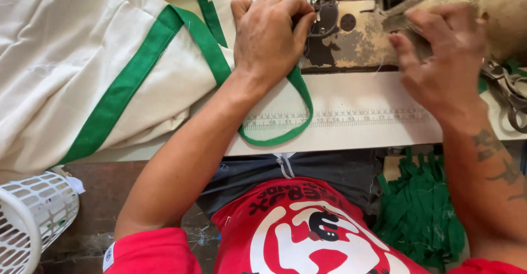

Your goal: Sewing and trimming a canvas tote bag with green straps at a sewing workstation.

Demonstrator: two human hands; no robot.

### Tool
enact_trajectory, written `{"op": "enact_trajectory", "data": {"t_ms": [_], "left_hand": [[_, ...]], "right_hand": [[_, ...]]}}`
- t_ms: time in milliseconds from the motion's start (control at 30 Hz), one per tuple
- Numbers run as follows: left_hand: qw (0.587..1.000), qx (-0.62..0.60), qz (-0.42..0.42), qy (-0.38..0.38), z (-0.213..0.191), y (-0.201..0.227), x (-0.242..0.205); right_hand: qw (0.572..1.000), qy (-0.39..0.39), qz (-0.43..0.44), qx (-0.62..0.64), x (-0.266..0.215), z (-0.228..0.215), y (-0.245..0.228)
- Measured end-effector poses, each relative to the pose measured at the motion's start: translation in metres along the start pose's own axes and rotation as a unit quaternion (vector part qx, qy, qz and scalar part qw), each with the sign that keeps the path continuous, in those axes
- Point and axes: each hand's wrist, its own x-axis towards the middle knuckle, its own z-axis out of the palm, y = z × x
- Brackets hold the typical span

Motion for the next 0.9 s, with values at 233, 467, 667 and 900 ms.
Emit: {"op": "enact_trajectory", "data": {"t_ms": [233,467,667,900], "left_hand": [[1.000,-0.012,-0.018,0.010,-0.002,0.006,-0.002],[0.998,-0.002,-0.041,0.043,-0.002,0.012,-0.003],[0.998,0.020,-0.032,0.044,-0.004,0.013,-0.005],[0.998,0.009,-0.038,0.055,-0.004,0.014,-0.004]], "right_hand": [[0.940,-0.160,0.199,0.227,0.095,0.020,-0.079],[0.876,-0.138,0.422,0.191,0.034,0.074,-0.039],[0.963,-0.029,0.153,0.221,0.042,0.061,-0.067],[0.893,-0.126,0.122,0.414,0.052,0.035,-0.073]]}}
